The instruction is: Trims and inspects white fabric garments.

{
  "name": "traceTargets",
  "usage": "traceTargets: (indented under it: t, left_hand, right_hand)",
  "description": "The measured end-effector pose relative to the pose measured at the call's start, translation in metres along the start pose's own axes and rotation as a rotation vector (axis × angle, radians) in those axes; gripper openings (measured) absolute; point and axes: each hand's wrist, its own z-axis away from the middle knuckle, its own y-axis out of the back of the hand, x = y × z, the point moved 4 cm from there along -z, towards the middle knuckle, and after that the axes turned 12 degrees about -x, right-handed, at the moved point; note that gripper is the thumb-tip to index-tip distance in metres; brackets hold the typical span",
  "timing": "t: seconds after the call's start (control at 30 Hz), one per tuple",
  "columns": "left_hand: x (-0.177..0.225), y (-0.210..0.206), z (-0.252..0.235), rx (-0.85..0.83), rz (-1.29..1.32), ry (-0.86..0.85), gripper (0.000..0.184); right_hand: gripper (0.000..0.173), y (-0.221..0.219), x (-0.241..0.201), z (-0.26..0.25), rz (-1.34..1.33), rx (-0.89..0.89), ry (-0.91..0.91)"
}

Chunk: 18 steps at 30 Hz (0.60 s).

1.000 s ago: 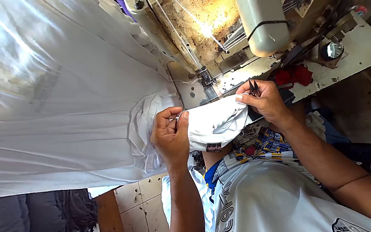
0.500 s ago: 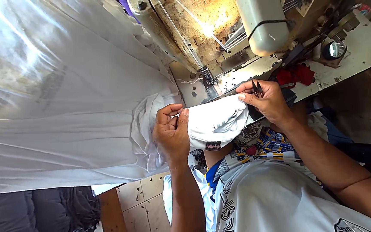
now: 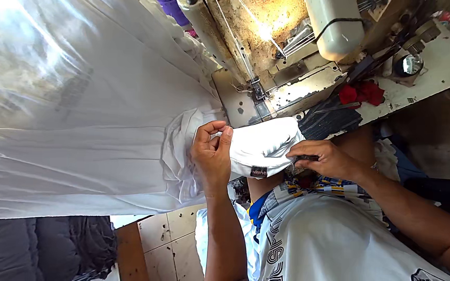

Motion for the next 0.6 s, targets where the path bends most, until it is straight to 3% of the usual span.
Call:
traceTargets:
  t: [0.13,0.37,0.5,0.6]
  left_hand:
    - [0.0,0.001,0.002,0.004,0.03,-0.004,0.021]
    - [0.004,0.013,0.013,0.012,-0.126,0.003,0.027]
    - [0.029,0.026,0.025,0.12,-0.309,-0.171,0.026]
    - [0.054,0.033,0.039,0.235,-0.301,-0.338,0.02]
  right_hand:
    - [0.028,-0.003,0.002,-0.008,0.024,0.022,-0.034]
    - [0.01,0.004,-0.008,-0.012,0.026,0.05,-0.002]
    - [0.01,0.013,-0.024,-0.014,0.069,0.039,0.052]
    - [0.01,0.017,-0.036,-0.017,0.097,0.026,0.095]
